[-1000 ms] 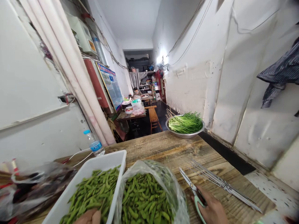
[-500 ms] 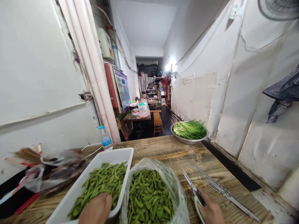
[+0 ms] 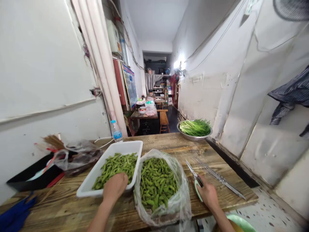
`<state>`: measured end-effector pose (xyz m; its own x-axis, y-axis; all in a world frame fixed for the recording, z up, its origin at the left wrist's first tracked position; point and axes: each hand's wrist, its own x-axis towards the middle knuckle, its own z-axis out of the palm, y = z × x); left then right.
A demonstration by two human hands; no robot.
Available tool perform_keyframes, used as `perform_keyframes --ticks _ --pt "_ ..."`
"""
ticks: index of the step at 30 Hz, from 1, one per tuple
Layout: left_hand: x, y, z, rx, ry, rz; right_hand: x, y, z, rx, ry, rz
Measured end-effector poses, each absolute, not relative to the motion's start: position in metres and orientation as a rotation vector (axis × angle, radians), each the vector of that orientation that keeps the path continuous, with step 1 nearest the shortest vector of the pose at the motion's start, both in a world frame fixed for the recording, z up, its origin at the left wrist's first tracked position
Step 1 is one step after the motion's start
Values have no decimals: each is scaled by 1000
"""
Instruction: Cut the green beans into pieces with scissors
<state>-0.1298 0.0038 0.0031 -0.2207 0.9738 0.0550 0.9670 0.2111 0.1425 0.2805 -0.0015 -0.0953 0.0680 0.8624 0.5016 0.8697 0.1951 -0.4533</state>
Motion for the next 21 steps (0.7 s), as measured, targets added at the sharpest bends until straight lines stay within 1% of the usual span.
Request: perform_keyframes --ticks 5,11,21 --pt "-129 1 3 1965 2374 322 284 -1 -102 -1593 -1756 -34" --pt "-129 -4 2 1974 2404 348 284 -1 -101 -1553 -1772 -101" --pt "-131 -8 -2 1967 2423 365 287 3 -107 -1611 -1803 -14"
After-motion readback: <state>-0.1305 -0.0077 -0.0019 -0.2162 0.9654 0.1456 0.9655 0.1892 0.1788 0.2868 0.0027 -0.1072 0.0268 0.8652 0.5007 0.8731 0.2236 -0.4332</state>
